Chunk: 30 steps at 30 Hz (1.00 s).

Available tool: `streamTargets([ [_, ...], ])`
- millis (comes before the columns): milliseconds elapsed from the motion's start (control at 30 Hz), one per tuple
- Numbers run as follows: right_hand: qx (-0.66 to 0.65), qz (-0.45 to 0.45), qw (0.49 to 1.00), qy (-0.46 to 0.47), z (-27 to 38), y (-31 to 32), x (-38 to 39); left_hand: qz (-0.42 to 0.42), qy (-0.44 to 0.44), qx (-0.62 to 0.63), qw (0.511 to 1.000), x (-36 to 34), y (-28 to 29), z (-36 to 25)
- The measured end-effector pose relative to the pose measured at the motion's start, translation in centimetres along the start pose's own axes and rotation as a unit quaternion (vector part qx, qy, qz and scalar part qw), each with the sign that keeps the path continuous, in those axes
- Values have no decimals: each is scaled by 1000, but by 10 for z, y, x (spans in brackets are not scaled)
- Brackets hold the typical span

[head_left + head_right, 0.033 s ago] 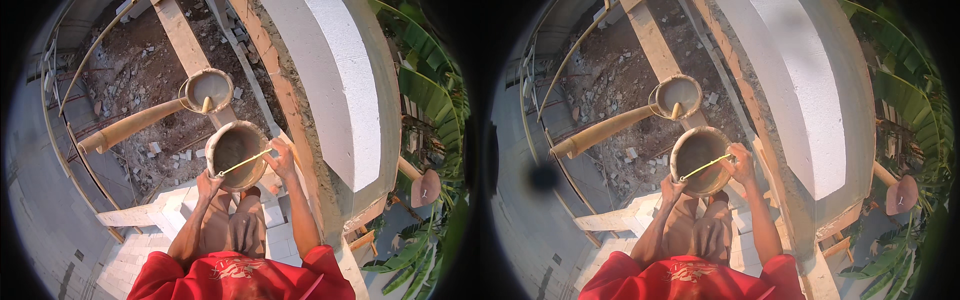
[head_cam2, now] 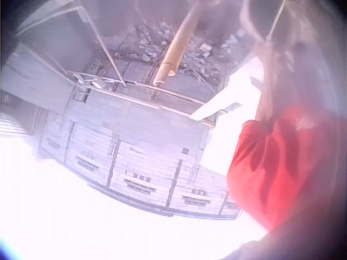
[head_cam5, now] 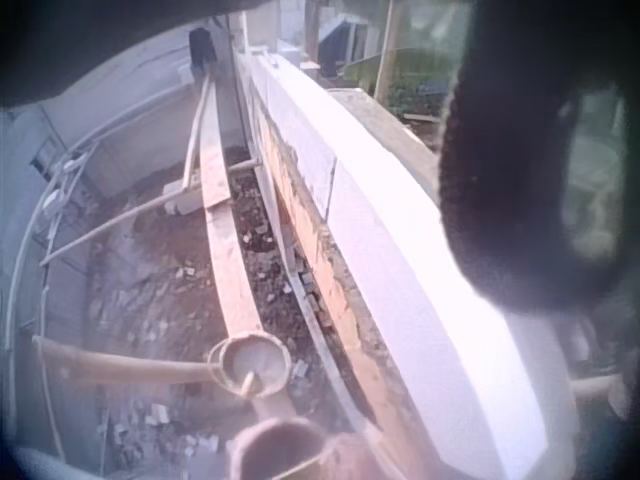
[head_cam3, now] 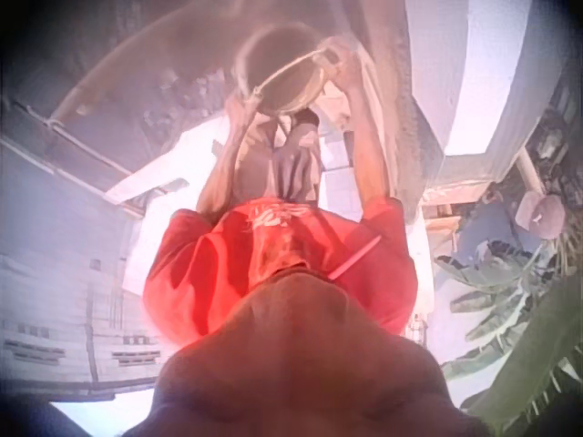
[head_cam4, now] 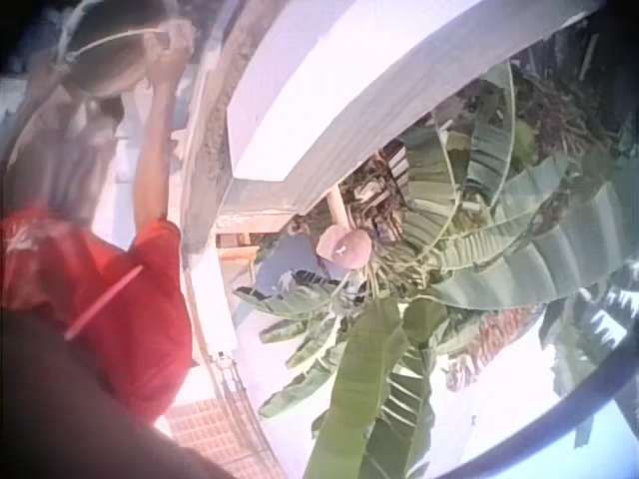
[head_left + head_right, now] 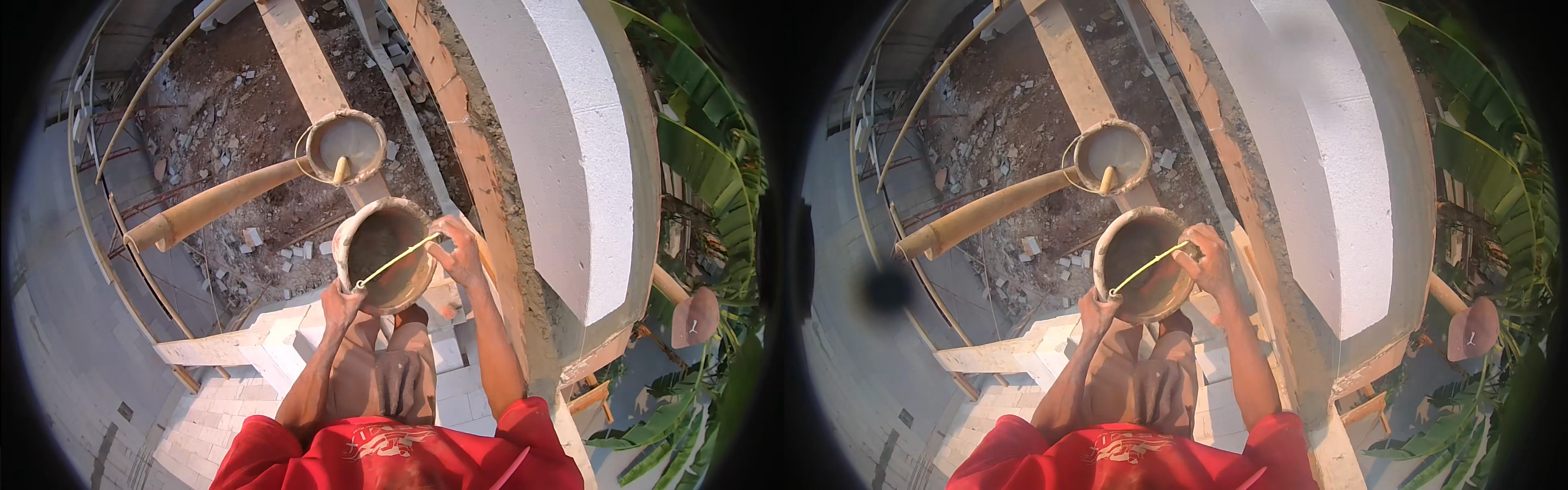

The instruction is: The person places white blocks onto a curved wall section, then scoops mortar from a bucket with a trowel and spreads it along the wall. The person repeats this process, positioning blocks and applying mortar to secure them.

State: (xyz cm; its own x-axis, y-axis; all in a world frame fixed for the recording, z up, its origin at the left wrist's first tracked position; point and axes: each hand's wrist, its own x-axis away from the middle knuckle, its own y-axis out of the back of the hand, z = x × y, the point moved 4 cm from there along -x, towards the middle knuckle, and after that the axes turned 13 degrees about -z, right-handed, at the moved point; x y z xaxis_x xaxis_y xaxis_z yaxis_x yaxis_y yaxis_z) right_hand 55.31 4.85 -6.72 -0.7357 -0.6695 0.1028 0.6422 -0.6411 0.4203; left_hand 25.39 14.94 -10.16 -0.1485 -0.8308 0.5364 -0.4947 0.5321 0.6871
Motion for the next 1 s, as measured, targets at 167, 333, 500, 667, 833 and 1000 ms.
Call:
streamTargets([
  [167, -80, 48, 972, -215, -88, -130, -104, -108, 149, 86, 979, -37, 10, 73],
  [333, 158, 157, 955, -194, -202, -281, -158, -151, 270, 147, 940, -65, 24, 101],
  [500, 293, 246, 894, -232, -241, -392, -168, -208, 333, 268, 880, -77, 6, 148],
  [667, 360, 258, 866, -234, -256, -450, -164, -219, 367, 328, 842, -80, -2, 174],
  [833, 332, 212, 869, -300, -296, -460, -158, -218, 399, 343, 822, -77, -12, 174],
  [1000, 297, 221, 892, -260, -323, -417, -149, -233, 412, 368, 801, -77, -20, 160],
])
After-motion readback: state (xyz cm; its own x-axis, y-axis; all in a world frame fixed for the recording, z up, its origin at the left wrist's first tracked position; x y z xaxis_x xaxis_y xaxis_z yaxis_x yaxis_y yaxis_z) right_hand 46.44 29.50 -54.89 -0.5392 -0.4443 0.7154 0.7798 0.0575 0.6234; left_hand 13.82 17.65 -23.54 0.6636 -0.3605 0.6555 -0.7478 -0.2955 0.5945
